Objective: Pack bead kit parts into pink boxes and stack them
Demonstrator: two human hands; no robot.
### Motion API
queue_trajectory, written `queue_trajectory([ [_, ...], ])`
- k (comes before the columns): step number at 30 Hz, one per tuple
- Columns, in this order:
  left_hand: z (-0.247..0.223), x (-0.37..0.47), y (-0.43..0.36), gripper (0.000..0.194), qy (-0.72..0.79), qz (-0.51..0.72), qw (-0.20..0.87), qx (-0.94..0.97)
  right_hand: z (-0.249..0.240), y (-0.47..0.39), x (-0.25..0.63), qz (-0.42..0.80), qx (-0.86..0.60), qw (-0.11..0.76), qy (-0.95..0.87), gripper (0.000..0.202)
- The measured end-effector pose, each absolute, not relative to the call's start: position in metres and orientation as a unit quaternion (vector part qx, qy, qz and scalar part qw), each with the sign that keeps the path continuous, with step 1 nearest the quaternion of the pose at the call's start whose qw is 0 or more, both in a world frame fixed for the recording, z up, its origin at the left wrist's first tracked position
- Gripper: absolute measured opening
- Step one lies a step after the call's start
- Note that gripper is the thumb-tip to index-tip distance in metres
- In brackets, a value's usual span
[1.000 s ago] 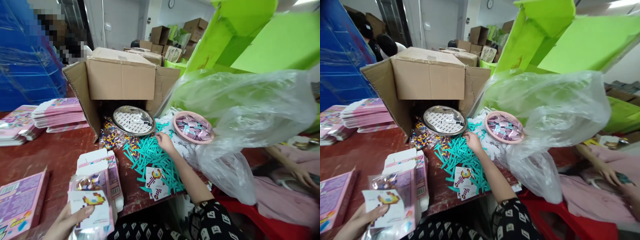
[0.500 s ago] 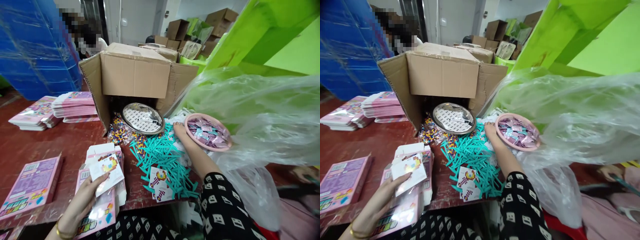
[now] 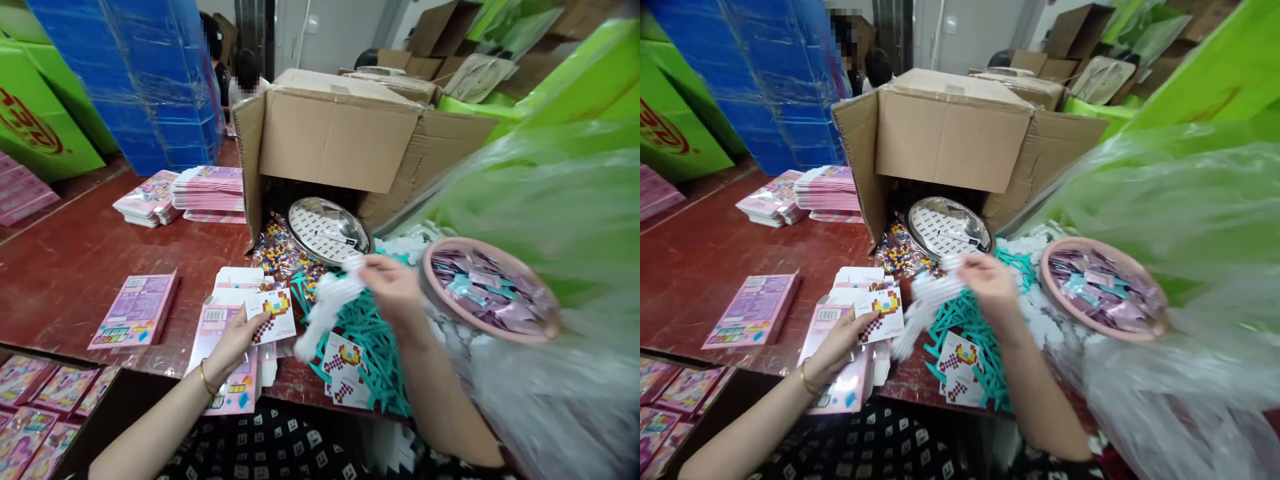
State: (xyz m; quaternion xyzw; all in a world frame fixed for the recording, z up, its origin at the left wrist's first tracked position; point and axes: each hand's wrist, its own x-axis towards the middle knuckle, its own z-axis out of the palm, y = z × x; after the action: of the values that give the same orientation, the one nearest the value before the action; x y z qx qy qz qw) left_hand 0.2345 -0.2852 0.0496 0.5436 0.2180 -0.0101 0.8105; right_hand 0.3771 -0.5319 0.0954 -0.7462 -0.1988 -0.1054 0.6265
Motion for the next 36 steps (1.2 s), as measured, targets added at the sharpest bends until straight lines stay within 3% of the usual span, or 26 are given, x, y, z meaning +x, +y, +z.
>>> queue_trajectory([
  [2,0.053,0.233,-0.293,0.048,0.217,-0.032,0.823,0.524,0.086,-0.485,0.347,0.06,-0.717,0.654,-0.234,0.03],
  [6,0.057,0.223,-0.298,0.048,0.263,-0.055,0.809,0.523,0.064,-0.44,0.334,0.048,-0.707,0.68,-0.187,0.026],
  [13,0.044,0.208,-0.299,0.082,0.238,-0.084,0.773,0.583,0.049,-0.447,0.325,0.02,-0.741,0.648,-0.173,0.028],
  [17,0.051,0.207,-0.296,0.079,0.228,-0.044,0.749,0.621,0.051,-0.493,0.336,-0.072,-0.78,0.606,-0.138,0.035],
  [21,0.054,0.204,-0.283,0.074,0.27,-0.017,0.751,0.603,0.039,-0.591,0.344,-0.15,-0.881,0.448,-0.022,0.023],
  [24,0.053,0.2,-0.28,0.075,0.302,-0.064,0.776,0.551,0.019,-0.658,0.332,-0.15,-0.907,0.39,0.056,0.017],
  [30,0.055,0.195,-0.291,0.067,0.314,-0.092,0.78,0.534,-0.022,-0.7,0.336,-0.153,-0.912,0.347,0.157,0.018],
  [36,0.051,0.191,-0.29,0.076,0.297,-0.106,0.791,0.525,-0.033,-0.671,0.391,-0.141,-0.913,0.352,0.151,0.015],
])
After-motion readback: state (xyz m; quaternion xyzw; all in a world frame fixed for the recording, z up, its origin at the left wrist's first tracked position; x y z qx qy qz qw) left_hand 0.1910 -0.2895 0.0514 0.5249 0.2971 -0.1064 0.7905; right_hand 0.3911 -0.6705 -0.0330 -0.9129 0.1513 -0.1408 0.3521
